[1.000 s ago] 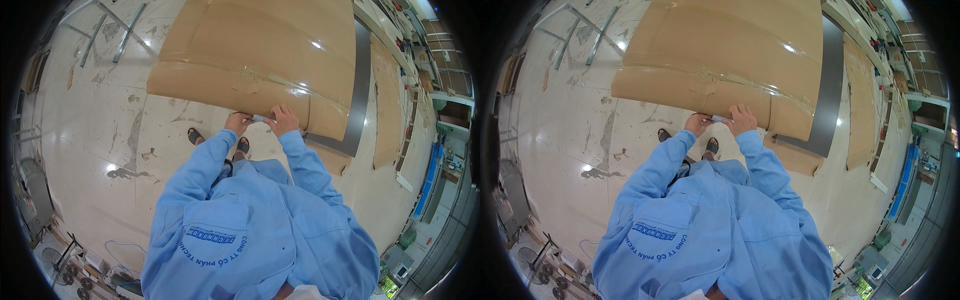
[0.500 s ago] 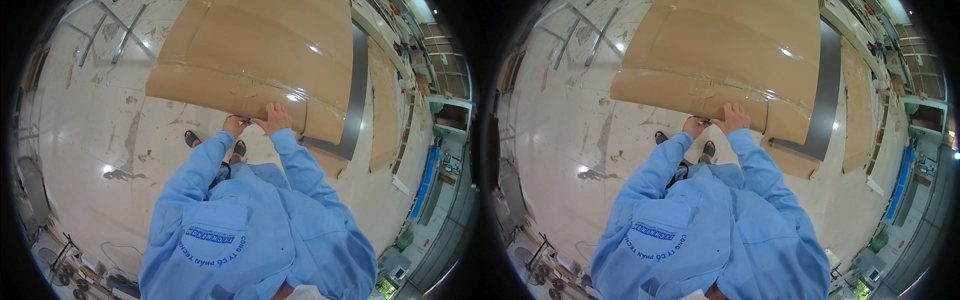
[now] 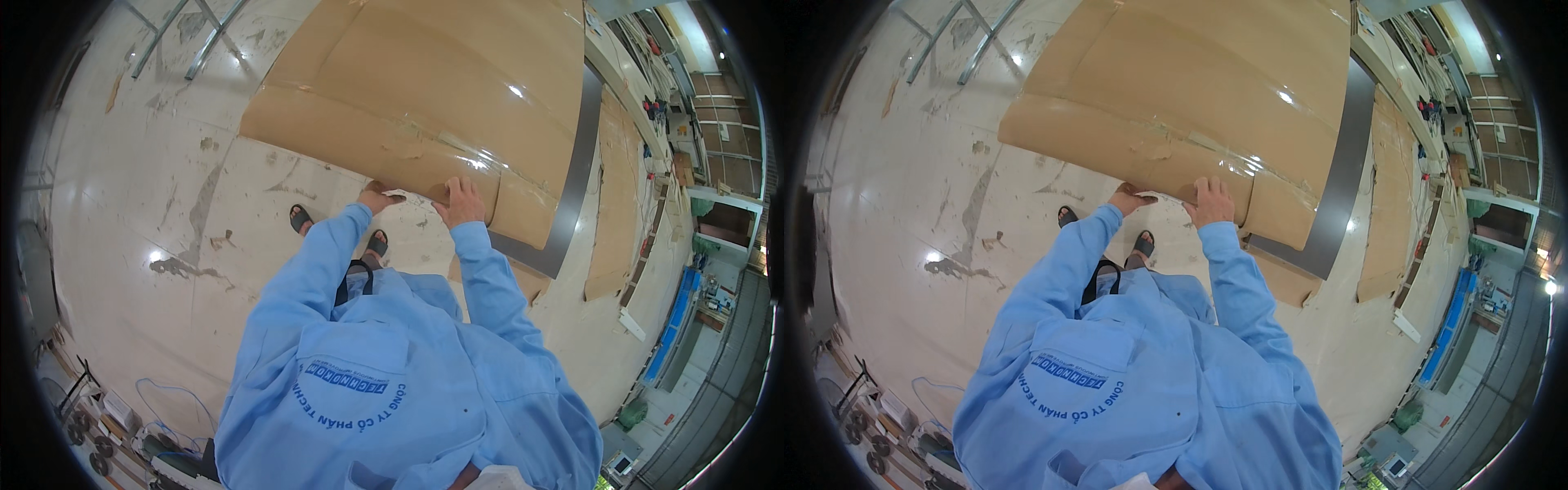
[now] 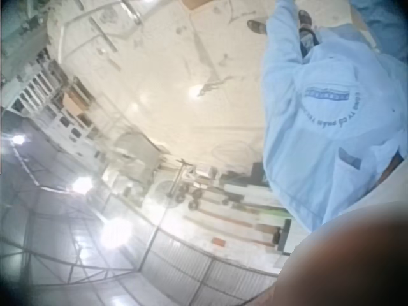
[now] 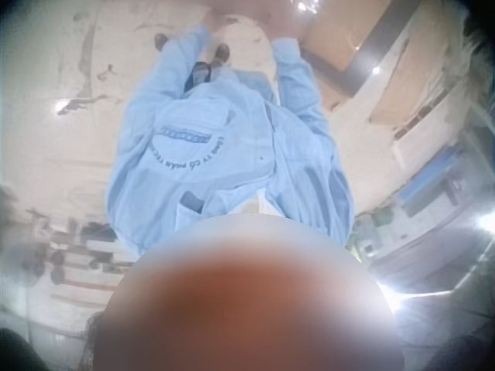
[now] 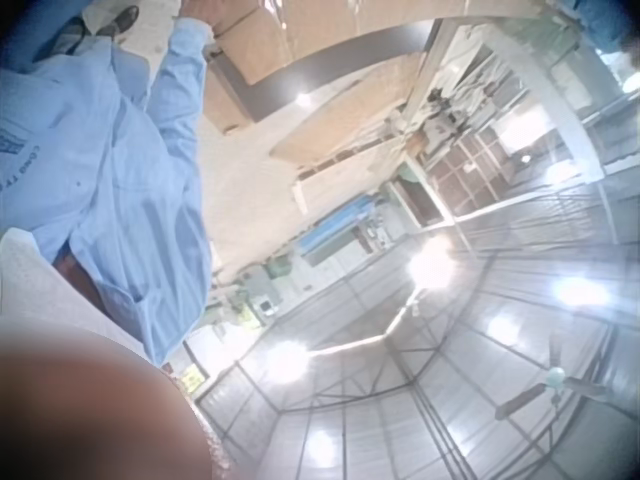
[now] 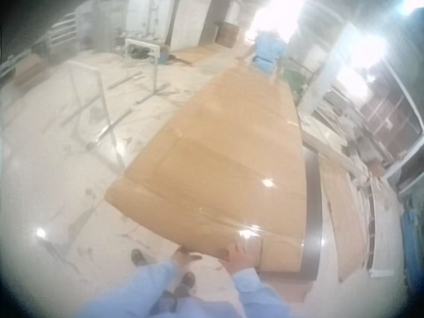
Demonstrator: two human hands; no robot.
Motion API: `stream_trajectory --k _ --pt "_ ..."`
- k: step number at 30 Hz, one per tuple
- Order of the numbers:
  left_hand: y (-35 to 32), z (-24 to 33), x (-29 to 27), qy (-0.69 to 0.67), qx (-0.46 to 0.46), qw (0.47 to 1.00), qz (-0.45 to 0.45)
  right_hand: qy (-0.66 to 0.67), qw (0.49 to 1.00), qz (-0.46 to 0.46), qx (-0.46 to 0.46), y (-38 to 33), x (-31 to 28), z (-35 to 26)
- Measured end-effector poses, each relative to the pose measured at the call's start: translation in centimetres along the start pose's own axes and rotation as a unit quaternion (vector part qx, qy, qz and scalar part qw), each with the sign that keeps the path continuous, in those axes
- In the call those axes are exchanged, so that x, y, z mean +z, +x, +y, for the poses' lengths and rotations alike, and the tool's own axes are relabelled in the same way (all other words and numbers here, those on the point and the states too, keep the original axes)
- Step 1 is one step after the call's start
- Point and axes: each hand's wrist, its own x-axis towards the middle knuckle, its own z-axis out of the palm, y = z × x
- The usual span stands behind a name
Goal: The person folds and tapes a large sheet of cardboard on a table with a coworker. They apply tape along the seams, fold the cardboard, and then lift and move the taped piece.
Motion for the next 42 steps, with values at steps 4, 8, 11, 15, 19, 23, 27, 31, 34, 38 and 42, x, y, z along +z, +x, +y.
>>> stream_trajectory --k 4,8,11,15,19,23,27,31,34,38,42 --pt "1.8 -8.3 -3.3 -0.137 -0.098 0.970 0.176 0.012 1.000 0.012 -0.004 -0.1 0.4 0.0" --pt "-3.1 -6.0 -0.5 0.007 -0.103 0.988 -0.112 0.006 0.999 0.026 0.020 -0.2 0.8 -0.5" --pt "-5.7 2.3 4.8 -0.233 -0.117 0.960 -0.100 0.006 1.000 0.011 0.028 0.3 0.6 -0.4" --pt "-4.4 9.4 6.8 -0.524 -0.110 0.841 -0.080 0.187 0.977 -0.022 0.097 0.8 -0.6 2.0" --pt "-2.2 10.3 5.4 -0.609 -0.094 0.787 -0.029 0.273 0.946 0.092 0.151 -2.7 -1.7 5.6" --pt "-1.7 9.1 3.3 -0.653 -0.106 0.748 0.047 0.240 0.923 0.174 0.244 -8.3 -2.2 11.5" --pt "-1.8 7.1 -4.9 -0.642 -0.147 0.738 0.149 0.128 0.883 0.241 0.383 -11.9 -1.9 22.5" --pt "-2.7 7.0 -18.8 -0.615 -0.064 0.675 0.402 0.095 0.854 0.189 0.476 -11.4 2.3 30.1" --pt "-3.5 8.8 -27.6 -0.443 -0.038 0.803 0.396 0.169 0.847 0.073 0.498 -9.6 3.4 30.7" --pt "-1.6 10.6 -33.4 -0.148 -0.171 0.939 0.259 0.152 0.810 -0.013 0.567 -7.7 1.0 28.2" --pt "2.6 12.4 -35.5 0.007 -0.238 0.962 0.133 0.264 0.778 0.013 0.569 -7.0 -0.9 27.3"
